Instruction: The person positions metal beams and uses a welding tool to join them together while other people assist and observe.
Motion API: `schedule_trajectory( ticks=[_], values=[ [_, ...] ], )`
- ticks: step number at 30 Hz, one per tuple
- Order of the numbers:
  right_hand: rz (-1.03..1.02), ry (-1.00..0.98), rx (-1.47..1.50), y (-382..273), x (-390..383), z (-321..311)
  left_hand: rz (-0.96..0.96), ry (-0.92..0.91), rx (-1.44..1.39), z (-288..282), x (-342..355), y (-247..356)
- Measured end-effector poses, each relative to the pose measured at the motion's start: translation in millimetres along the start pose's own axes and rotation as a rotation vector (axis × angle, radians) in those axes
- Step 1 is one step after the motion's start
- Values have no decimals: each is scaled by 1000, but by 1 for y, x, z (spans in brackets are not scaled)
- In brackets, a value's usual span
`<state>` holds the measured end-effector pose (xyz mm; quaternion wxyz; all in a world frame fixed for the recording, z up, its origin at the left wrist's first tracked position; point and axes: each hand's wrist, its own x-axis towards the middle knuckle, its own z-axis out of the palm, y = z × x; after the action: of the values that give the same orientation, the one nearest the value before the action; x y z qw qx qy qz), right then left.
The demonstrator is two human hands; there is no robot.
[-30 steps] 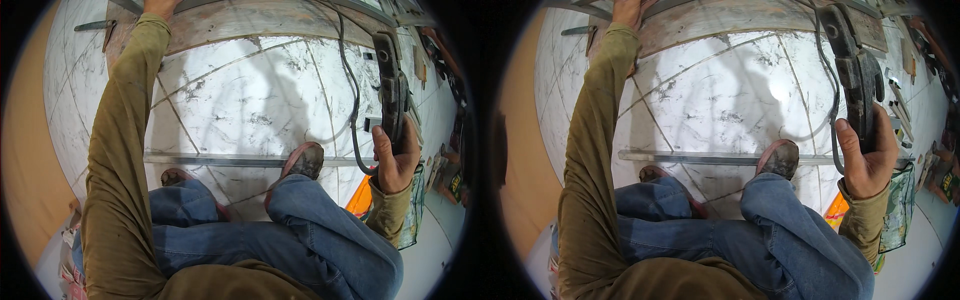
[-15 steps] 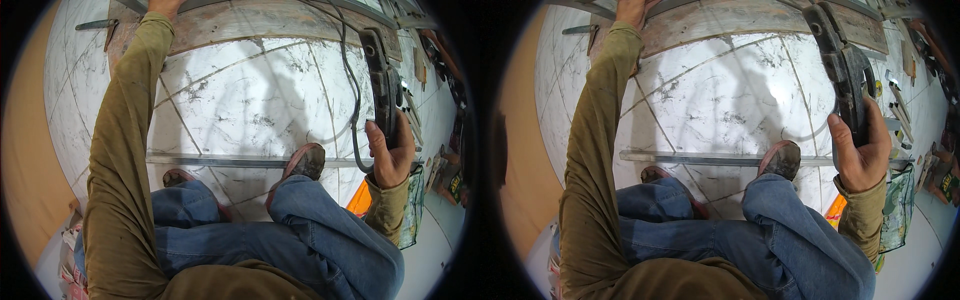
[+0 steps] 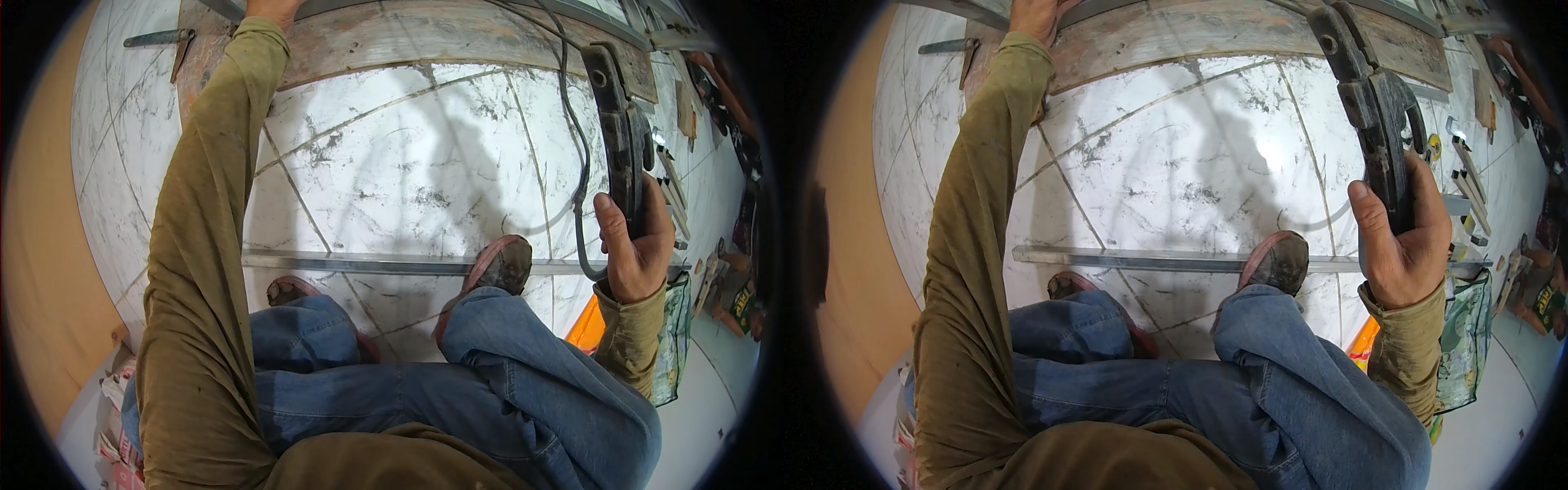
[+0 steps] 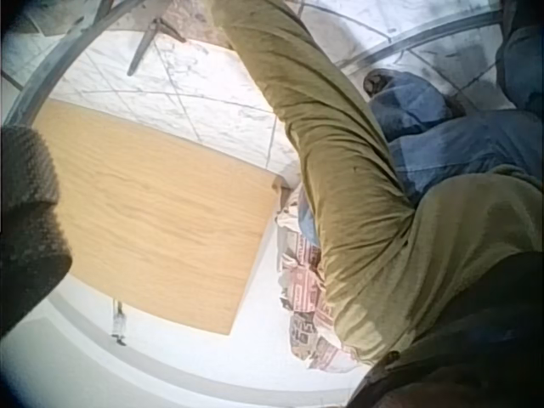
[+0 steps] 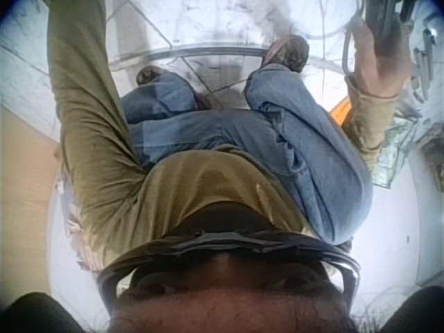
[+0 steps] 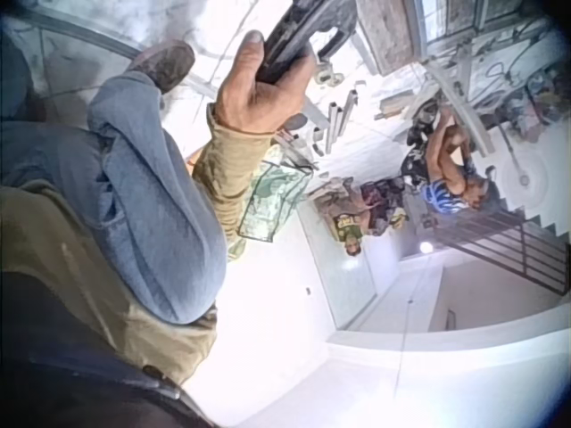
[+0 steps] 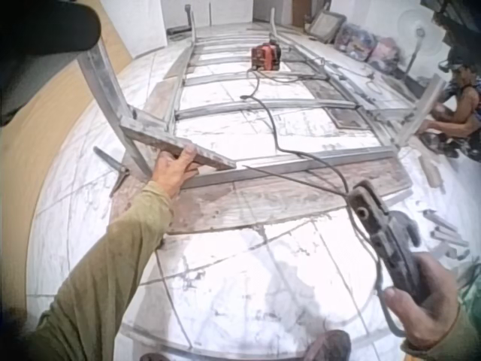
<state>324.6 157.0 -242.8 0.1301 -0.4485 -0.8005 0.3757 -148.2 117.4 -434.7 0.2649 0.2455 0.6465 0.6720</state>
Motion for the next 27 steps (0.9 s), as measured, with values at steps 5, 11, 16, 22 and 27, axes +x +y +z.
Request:
schedule_trajectory(
  ticks=[5,11,16,22,27],
  values=[
    [-2,1,-16,2,0,-1,-10,9,6,3,-1,0],
    [4,-5,5,0,2,-1,-8,7,-29,1,0,1],
    [14,10,14,0,5,-2,-2,-24,40,4,0,5],
    [-17,50,409,-44,71,2,46,-5,44,1,-5,1],
    [163,-270,602,-63,175,55,-14,-53,123,-1,-1,1]
  ],
)
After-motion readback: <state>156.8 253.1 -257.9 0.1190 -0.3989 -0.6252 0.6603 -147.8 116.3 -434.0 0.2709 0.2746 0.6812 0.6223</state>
